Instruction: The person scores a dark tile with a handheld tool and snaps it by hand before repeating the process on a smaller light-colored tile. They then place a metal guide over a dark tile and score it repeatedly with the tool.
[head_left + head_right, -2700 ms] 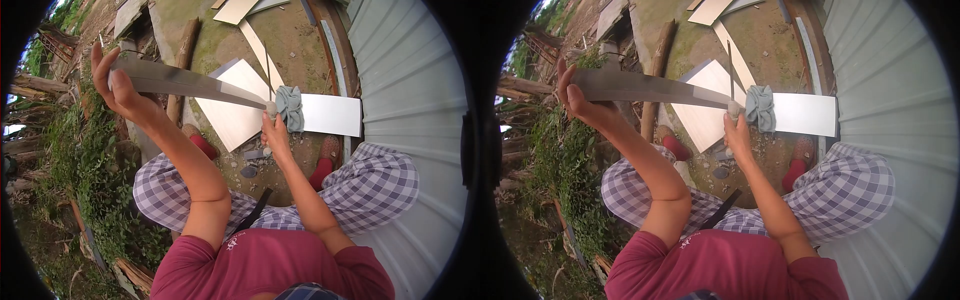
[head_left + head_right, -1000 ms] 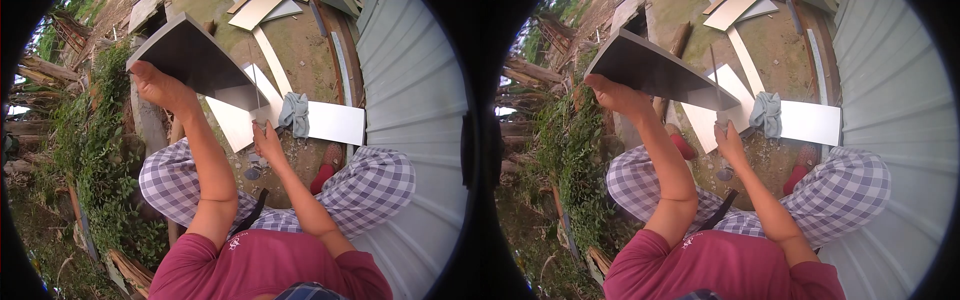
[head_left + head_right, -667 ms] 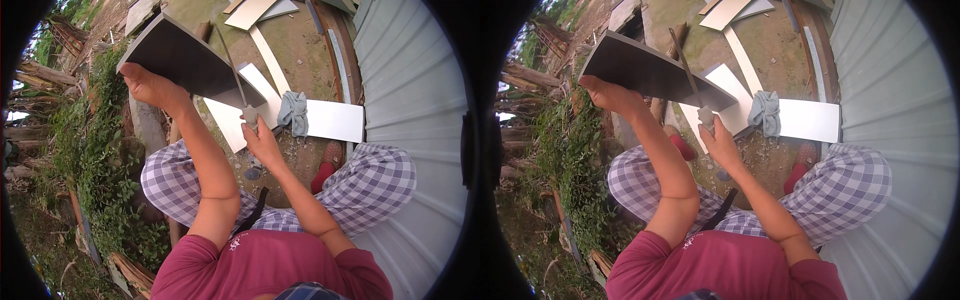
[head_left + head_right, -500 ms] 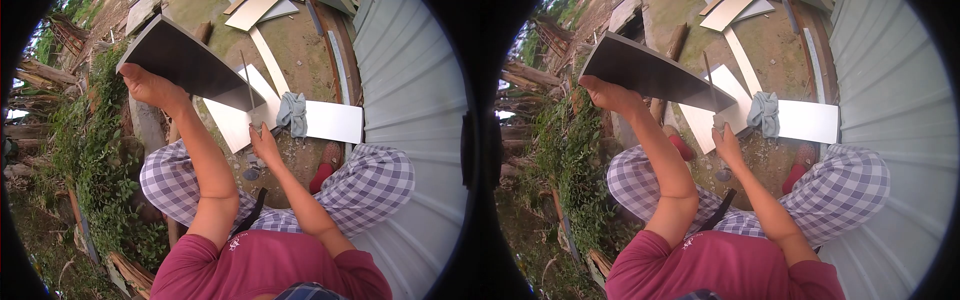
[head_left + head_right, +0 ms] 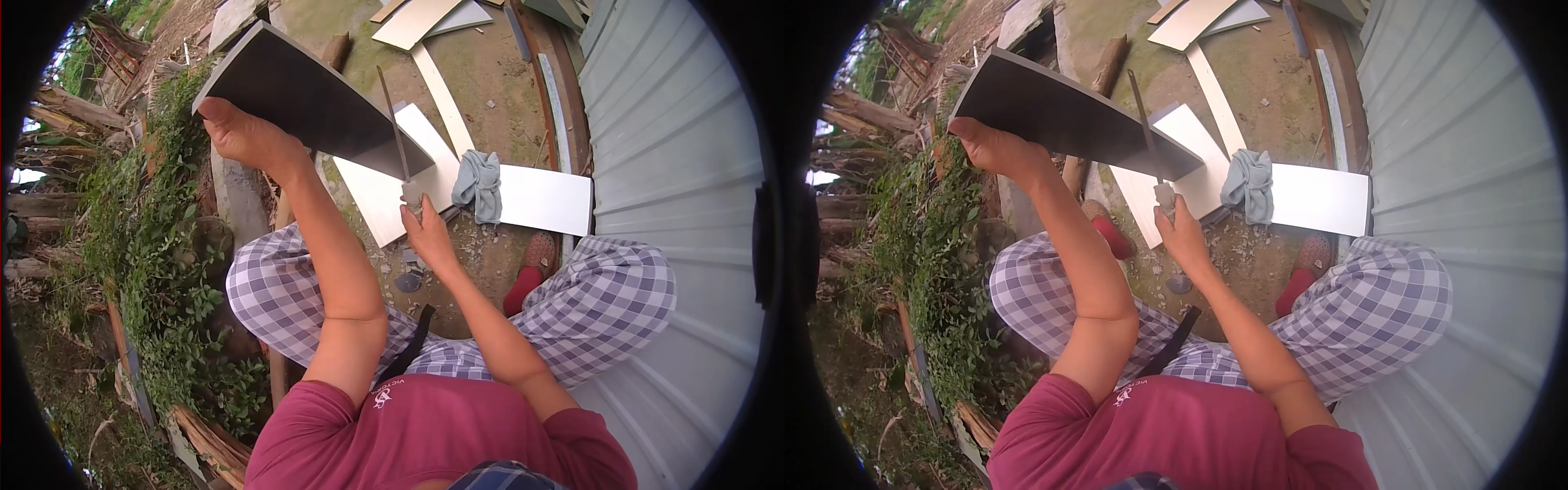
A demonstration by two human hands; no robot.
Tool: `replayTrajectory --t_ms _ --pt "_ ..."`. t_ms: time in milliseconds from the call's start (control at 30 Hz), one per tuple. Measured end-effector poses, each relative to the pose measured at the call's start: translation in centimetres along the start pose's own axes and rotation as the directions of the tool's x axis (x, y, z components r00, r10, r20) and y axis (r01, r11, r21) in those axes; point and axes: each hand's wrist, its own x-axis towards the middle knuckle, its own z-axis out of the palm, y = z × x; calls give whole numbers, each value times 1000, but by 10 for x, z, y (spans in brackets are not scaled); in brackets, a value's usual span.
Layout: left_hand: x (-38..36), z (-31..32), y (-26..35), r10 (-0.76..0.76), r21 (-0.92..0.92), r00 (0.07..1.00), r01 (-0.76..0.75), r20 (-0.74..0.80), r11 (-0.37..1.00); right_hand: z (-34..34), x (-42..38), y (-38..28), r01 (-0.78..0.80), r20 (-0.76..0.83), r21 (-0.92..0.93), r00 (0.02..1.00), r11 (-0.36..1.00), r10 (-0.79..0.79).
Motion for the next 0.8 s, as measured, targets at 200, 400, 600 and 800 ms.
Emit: replayTrajectory --t_ms 200,400,600,800 --pt "-2 9 14 -32 -21 996 30 -78 999 -22 0 51 -590 146 374 799 716 583" --pt "7 -7 -8 31 37 998 -29 -46 999 -6 -2 -36 -67 122 213 992 975 42" --pt "5 -3 1 23 35 999 -22 -29 999 -19 -3 59 -597 109 136 803 791 587" --pt "5 -1 -1 44 17 999 -43 -18 999 -8 1 -5 -374 173 327 927 868 334"
